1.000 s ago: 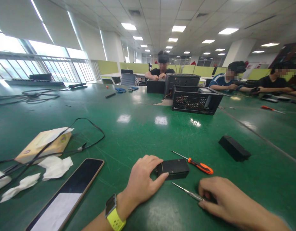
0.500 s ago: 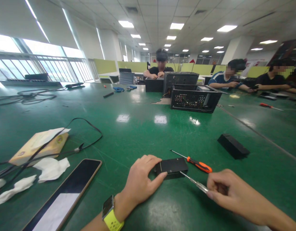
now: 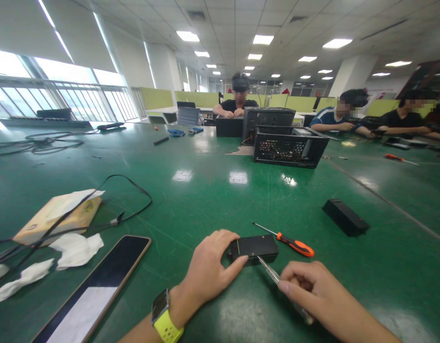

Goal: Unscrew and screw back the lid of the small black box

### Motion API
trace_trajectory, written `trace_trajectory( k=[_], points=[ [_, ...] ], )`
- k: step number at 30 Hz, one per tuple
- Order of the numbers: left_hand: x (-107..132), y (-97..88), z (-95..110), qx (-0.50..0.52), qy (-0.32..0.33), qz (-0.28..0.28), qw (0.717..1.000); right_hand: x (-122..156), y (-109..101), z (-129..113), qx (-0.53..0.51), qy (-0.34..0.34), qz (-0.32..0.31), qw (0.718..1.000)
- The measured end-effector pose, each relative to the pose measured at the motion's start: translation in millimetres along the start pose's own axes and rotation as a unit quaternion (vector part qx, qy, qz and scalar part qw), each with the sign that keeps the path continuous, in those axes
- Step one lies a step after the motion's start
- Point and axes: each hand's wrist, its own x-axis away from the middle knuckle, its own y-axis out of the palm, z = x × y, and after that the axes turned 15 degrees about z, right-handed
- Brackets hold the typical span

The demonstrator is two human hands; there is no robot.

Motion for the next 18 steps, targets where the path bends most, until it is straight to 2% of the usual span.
trace_trajectory(
  k=[5, 8, 14, 18],
  points=[
    [1.6, 1.7, -1.4, 0.001, 0.0, -0.003, 1.0, -3.4, 9.4, 2.3, -0.031, 0.022, 0.01, 0.999],
    [3.1, 2.9, -2.9, 0.0, 0.008, 0.008, 1.0, -4.5, 11.3, 7.1, -0.023, 0.043, -0.013, 0.999],
    [3.9, 1.4, -3.3, 0.008, 0.023, 0.025, 0.999, -4.9, -4.2, 16.4, 0.067, 0.04, -0.087, 0.993],
    [2.3, 0.8, -2.5, 0.011, 0.013, 0.015, 1.0, -5.3, -11.0, 19.4, 0.116, 0.057, -0.097, 0.987]
  ],
)
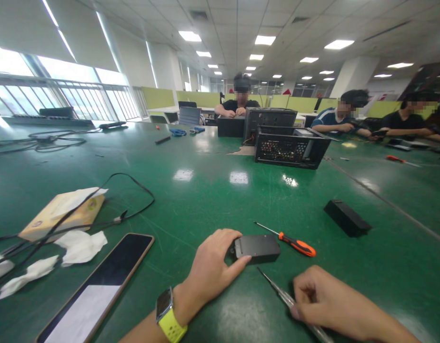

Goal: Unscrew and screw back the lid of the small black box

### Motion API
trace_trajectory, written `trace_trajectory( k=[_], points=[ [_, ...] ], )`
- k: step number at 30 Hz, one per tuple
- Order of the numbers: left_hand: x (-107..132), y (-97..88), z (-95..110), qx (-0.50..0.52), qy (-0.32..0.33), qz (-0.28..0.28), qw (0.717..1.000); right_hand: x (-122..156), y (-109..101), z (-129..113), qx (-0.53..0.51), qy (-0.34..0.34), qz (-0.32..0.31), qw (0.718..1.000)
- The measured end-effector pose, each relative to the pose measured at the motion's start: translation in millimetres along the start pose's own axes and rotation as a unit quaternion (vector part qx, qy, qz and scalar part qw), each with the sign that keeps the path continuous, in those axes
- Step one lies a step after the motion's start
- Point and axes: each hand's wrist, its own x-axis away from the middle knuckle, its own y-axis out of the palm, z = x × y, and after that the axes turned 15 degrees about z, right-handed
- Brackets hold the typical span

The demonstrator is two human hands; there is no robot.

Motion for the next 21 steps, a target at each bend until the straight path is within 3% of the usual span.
trace_trajectory(
  k=[3, 7, 9, 16, 21],
  points=[
    [-1.3, 0.2, -0.5, 0.003, -0.01, -0.008, 1.0, -2.5, -0.2, 0.1, 0.039, -0.024, 0.057, 0.997],
    [-1.8, 0.4, -2.2, 0.004, -0.02, -0.011, 1.0, -10.0, 2.8, -1.3, 0.034, -0.099, 0.24, 0.965],
    [-1.8, 0.6, -2.8, 0.007, -0.026, -0.014, 1.0, -16.3, 6.4, -2.4, 0.0, -0.131, 0.292, 0.947],
    [-0.8, 2.0, -4.3, 0.019, -0.02, -0.015, 1.0, -41.7, 19.9, -12.2, -0.005, -0.231, 0.278, 0.932],
    [-1.1, -1.9, -5.7, -0.009, 0.022, 0.029, 0.999, -36.8, 5.7, -8.1, -0.001, -0.24, 0.325, 0.915]
  ],
)
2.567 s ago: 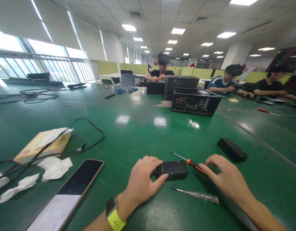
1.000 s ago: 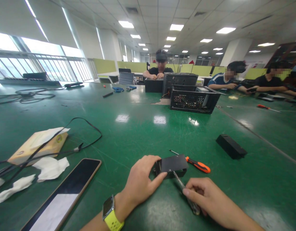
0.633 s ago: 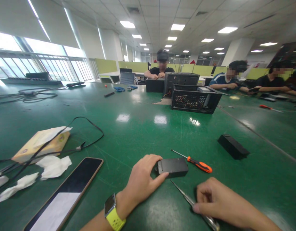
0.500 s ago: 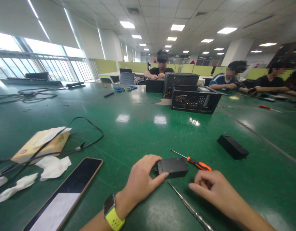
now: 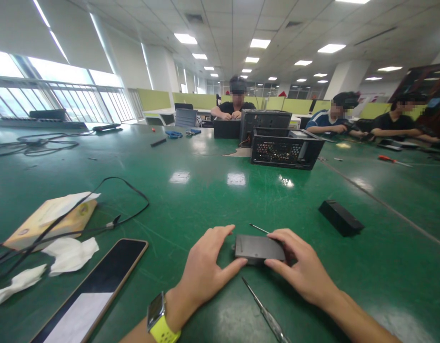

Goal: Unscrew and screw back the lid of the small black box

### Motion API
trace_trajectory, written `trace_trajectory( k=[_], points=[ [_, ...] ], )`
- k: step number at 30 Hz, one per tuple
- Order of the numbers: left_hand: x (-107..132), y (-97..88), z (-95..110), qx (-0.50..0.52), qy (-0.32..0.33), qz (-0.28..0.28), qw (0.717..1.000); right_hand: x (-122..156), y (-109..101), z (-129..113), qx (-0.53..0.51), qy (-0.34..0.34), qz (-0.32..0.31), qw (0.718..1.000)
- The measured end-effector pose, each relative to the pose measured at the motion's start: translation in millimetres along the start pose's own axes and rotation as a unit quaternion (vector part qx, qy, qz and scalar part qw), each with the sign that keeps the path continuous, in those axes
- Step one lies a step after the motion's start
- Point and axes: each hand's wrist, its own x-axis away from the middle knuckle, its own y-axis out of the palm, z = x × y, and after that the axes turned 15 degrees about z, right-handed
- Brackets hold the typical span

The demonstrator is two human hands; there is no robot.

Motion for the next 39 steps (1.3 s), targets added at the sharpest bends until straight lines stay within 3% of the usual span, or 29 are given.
trace_trajectory(
  k=[3, 5, 7, 12, 18, 24, 29, 33, 36, 37, 39],
  points=[
    [-0.4, -2.0, -0.4, -0.014, 0.012, 0.019, 1.0, -3.4, -23.6, 25.4, 0.046, 0.069, 0.119, 0.989],
    [-0.3, -1.8, -0.4, -0.016, 0.016, 0.019, 1.0, -6.9, -40.6, 51.0, 0.126, 0.117, 0.203, 0.964],
    [0.1, -0.9, -0.4, -0.018, 0.018, 0.016, 1.0, -10.3, -54.9, 76.6, 0.207, 0.142, 0.246, 0.936],
    [1.6, 0.8, -1.3, -0.021, 0.012, 0.005, 1.0, -14.2, -62.3, 113.1, 0.246, 0.165, 0.268, 0.917],
    [0.9, 0.9, -1.7, -0.023, 0.014, 0.003, 1.0, -14.4, -54.3, 116.6, 0.183, 0.174, 0.306, 0.918],
    [1.7, -0.8, -0.4, -0.023, 0.007, 0.004, 1.0, -17.2, -95.3, 122.3, 0.214, 0.162, 0.366, 0.891],
    [0.9, -0.1, 1.2, -0.018, 0.005, -0.003, 1.0, -21.9, -113.2, 146.7, 0.25, 0.249, 0.331, 0.875],
    [0.0, -0.1, 2.9, -0.019, 0.005, -0.006, 1.0, -22.4, -104.7, 127.2, 0.215, 0.265, 0.349, 0.873],
    [0.1, 0.3, 3.2, -0.016, 0.011, -0.009, 1.0, -16.3, -75.4, 83.7, 0.139, 0.216, 0.28, 0.925],
    [0.3, 0.6, 2.9, -0.017, 0.013, -0.009, 1.0, -12.7, -61.5, 66.8, 0.105, 0.187, 0.231, 0.949],
    [0.9, 1.1, 2.0, -0.024, 0.019, -0.006, 1.0, -4.7, -32.2, 34.5, 0.029, 0.088, 0.071, 0.993]
  ],
)
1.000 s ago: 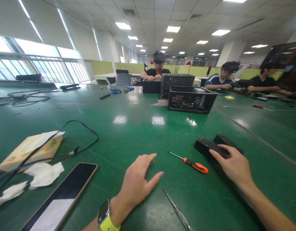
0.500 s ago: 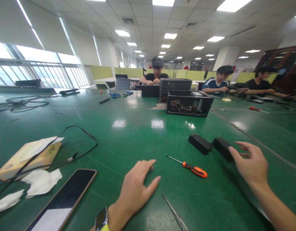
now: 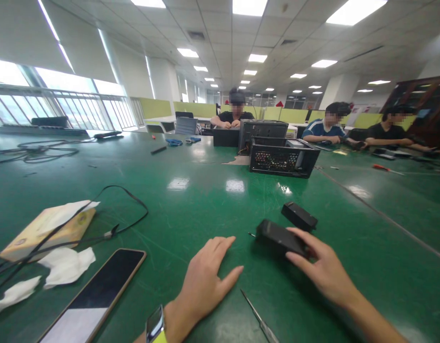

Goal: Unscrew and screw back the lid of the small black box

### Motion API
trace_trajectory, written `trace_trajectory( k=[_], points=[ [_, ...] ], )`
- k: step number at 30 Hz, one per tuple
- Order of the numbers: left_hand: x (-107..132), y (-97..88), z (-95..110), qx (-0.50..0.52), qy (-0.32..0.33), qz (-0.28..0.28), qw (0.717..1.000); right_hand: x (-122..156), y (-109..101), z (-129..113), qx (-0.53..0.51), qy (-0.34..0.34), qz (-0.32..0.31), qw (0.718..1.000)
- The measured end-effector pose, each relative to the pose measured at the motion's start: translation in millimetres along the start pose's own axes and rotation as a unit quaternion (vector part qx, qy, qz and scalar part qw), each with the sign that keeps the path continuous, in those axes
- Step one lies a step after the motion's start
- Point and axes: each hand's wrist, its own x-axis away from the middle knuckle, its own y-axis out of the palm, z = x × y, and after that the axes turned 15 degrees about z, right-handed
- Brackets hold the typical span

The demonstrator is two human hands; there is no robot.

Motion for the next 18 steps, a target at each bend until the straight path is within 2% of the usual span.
trace_trajectory(
  k=[2, 5, 7, 10, 12, 15, 16, 18],
  points=[
    [0.6, 0.5, -1.0, -0.012, 0.006, -0.003, 1.0, 14.2, 21.4, -24.0, -0.018, -0.063, -0.076, 0.995],
    [0.5, 1.0, -2.3, -0.022, 0.012, -0.031, 0.999, 21.4, 33.6, -36.9, -0.033, -0.071, -0.104, 0.992],
    [-0.4, 1.2, -3.0, -0.021, 0.01, -0.05, 0.998, 16.6, 27.9, -30.2, -0.025, -0.065, -0.071, 0.995],
    [-1.9, 1.1, -4.1, -0.012, 0.0, -0.064, 0.998, 3.5, 10.1, -7.3, 0.054, -0.074, -0.008, 0.996],
    [-2.5, 0.7, -4.3, 0.001, -0.007, -0.061, 0.998, -3.6, -0.9, 7.6, 0.091, -0.068, -0.035, 0.993],
    [-2.1, -0.1, -3.0, 0.018, -0.015, -0.054, 0.998, -8.2, -11.6, 19.2, 0.057, -0.018, -0.091, 0.994],
    [-1.8, -0.3, -2.3, 0.022, -0.018, -0.052, 0.998, -8.5, -13.9, 20.0, 0.03, 0.01, -0.078, 0.996],
    [-1.3, -0.4, -1.0, 0.029, -0.022, -0.047, 0.998, -8.0, -17.4, 18.8, -0.042, 0.071, -0.008, 0.997]
  ],
)
